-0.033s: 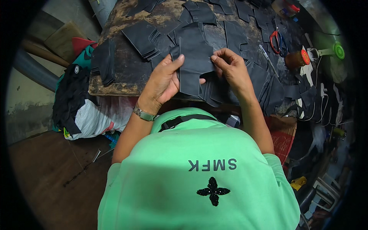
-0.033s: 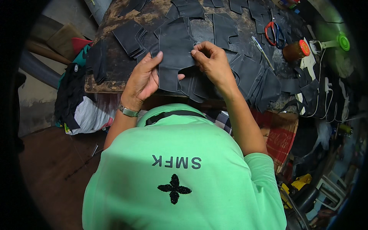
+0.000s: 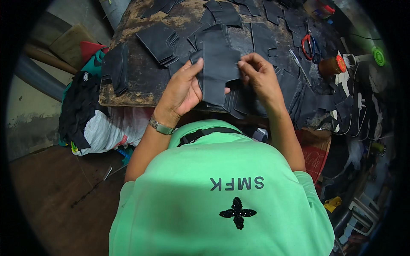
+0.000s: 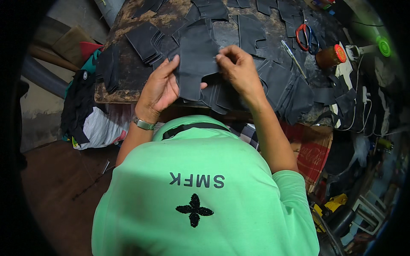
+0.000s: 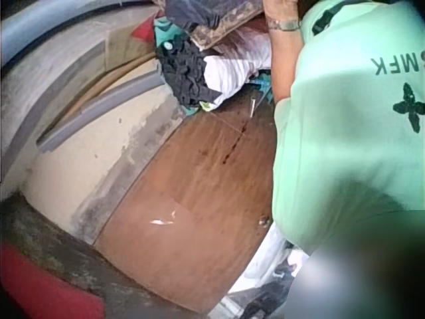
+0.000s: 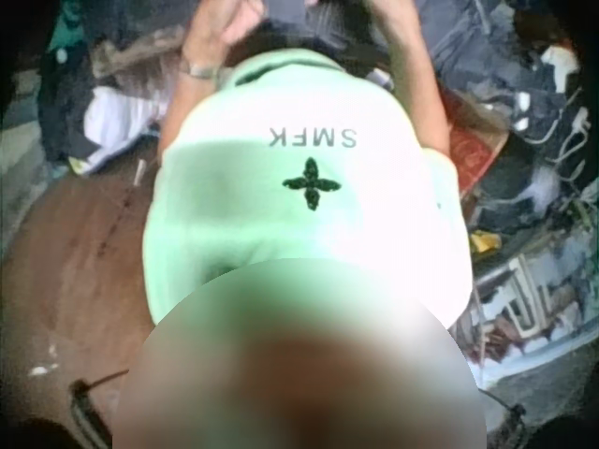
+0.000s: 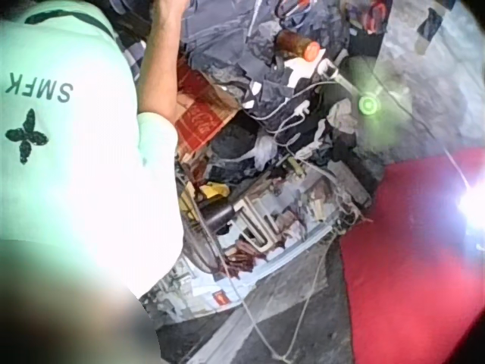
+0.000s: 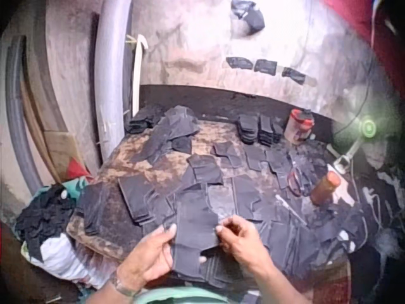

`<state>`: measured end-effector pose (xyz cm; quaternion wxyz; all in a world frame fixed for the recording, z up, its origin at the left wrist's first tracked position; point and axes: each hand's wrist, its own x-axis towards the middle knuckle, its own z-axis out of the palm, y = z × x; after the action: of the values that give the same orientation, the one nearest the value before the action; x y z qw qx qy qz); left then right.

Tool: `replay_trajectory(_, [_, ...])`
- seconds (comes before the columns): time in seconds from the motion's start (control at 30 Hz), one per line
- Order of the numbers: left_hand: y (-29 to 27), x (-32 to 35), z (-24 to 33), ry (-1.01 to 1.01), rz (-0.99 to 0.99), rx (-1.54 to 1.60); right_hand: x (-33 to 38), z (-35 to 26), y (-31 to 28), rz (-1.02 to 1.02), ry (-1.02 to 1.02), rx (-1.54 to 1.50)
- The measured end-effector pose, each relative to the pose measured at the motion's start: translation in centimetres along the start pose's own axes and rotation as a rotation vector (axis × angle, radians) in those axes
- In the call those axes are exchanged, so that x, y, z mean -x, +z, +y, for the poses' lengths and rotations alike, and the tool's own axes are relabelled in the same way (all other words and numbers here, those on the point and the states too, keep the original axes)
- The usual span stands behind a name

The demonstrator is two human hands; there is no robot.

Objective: The person sorts and stacks black leather pieces on a workbench. They repeatedly pick up individual pieces, align them, and place them into neat piles, occasionally shifting the piles to make space.

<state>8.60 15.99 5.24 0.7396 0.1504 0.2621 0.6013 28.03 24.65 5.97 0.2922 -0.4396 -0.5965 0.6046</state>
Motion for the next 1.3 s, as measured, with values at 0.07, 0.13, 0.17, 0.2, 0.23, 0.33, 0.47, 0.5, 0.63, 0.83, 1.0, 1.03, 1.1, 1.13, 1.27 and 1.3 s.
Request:
replay_trajectory(0.07, [-0.4,-0.3,0.1,-0.006,-0.012,0.122,0.1,0.2,-0.4,0.09,-0.025,-0.058])
replay_trajectory(0.13, [-0.9,-0.4,0.2,-0.012,-0.072,0.188,-0.1,0.1,-1.1,0.208,-0.002,-0.099])
replay_trajectory(0.17, [-1.1,-0.3,0.4,-0.021,-0.122,0.191,-0.2,-0.2,-1.5,0.176,-0.004,-0.139])
replay_trajectory(0.2, [-1.2,-0.2,0.6,-0.035,-0.154,0.16,-0.1,-0.4,-1.9,0.204,0.032,-0.164])
replay_trajectory(0.23, [-1.3,-0.6,0.9,-0.025,-0.218,0.187,-0.3,-0.8,-2.2,0.151,0.007,-0.176])
replay_trajectory(0.33, [-0.7,-0.6,1.0,-0.035,-0.225,0.187,0.8,-1.5,-2.6,0.069,0.131,-0.155])
replay_trajectory(0.47, [0.5,-0.3,0.7,-0.053,-0.076,0.147,1.8,-1.5,-1.7,-0.229,0.183,-0.319])
replay_trajectory(0.5, [0.7,-0.2,0.8,-0.057,-0.082,0.132,1.8,-1.4,-1.4,-0.214,0.161,-0.375])
replay_trajectory(0.63, [1.0,0.3,1.0,-0.066,-0.127,0.073,1.0,-1.1,-0.6,-0.074,0.056,-0.333])
replay_trajectory(0.83, [1.5,0.7,0.5,0.023,-0.019,-0.291,0.9,-0.9,-0.6,-0.028,0.091,-0.346])
replay_trajectory(1.0, [1.1,0.4,0.7,-0.087,-0.031,-0.157,1.1,-0.6,-1.0,-0.005,0.084,-0.35])
replay_trajectory(1.03, [1.0,0.3,0.6,-0.098,-0.019,-0.136,1.1,-0.6,-1.0,0.021,0.081,-0.315])
replay_trajectory(1.1, [1.2,0.3,0.2,-0.043,-0.058,-0.223,1.2,-0.6,-0.7,0.06,0.058,-0.276])
replay_trajectory(1.13, [1.3,0.4,0.0,-0.008,-0.102,-0.249,1.3,-0.7,-0.5,0.042,0.049,-0.268])
replay_trajectory(1.27, [2.5,0.3,-0.7,0.046,-0.16,-0.295,2.4,-1.3,1.0,0.062,0.077,-0.206])
replay_trajectory(1.3, [2.7,0.4,-0.7,0.008,-0.175,-0.273,2.8,-1.5,1.5,0.069,0.057,-0.227])
